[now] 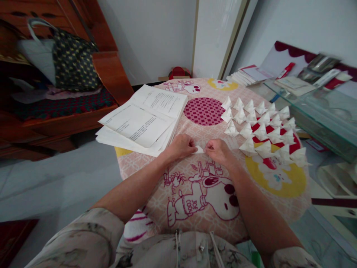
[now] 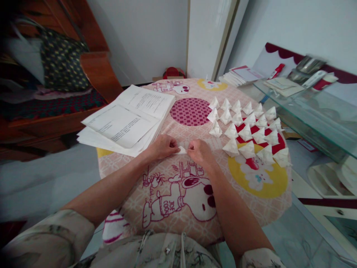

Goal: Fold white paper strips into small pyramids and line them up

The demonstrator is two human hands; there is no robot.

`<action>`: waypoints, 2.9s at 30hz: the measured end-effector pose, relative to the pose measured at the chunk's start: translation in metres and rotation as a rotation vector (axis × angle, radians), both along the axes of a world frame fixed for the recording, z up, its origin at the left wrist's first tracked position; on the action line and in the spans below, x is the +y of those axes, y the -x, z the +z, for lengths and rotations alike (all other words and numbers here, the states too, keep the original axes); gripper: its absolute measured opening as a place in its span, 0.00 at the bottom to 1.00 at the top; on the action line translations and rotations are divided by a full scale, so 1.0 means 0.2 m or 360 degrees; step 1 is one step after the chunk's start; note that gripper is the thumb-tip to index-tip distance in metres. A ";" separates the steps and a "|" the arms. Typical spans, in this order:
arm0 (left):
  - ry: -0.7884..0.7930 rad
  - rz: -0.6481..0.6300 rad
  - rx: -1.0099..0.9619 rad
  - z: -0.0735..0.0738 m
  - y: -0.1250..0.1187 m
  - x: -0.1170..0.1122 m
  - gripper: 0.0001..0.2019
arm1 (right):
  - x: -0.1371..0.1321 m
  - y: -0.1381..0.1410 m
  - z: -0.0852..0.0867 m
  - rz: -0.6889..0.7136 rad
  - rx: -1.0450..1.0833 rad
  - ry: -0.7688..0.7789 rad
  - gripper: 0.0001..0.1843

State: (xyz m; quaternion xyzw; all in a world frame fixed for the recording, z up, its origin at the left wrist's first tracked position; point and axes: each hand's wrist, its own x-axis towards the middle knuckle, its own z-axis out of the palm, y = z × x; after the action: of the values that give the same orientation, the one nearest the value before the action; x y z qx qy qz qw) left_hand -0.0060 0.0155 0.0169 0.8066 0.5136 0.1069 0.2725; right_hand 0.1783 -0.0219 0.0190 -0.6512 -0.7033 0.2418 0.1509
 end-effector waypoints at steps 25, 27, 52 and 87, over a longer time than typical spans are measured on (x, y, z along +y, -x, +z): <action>-0.0041 -0.0029 0.0011 -0.02 0.00 0.01 0.08 | 0.02 0.01 -0.01 -0.0160 0.0087 0.0107 0.08; -0.0032 -0.0017 0.0013 -0.01 0.00 0.00 0.08 | 0.02 -0.01 -0.01 -0.0176 0.0191 0.0167 0.08; 0.0084 -0.0001 -0.0393 -0.02 0.03 -0.06 0.05 | 0.00 0.00 -0.02 0.0088 0.0220 -0.0006 0.05; 0.1059 0.0025 -0.1141 0.00 0.01 -0.07 0.09 | 0.00 -0.04 -0.03 0.0112 0.1355 0.0472 0.15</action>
State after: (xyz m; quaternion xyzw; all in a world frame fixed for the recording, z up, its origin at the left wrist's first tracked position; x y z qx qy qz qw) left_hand -0.0080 0.0015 0.0175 0.5844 0.3998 0.2100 0.6742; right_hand 0.1873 -0.0221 0.0138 -0.4840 -0.5580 0.5913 0.3235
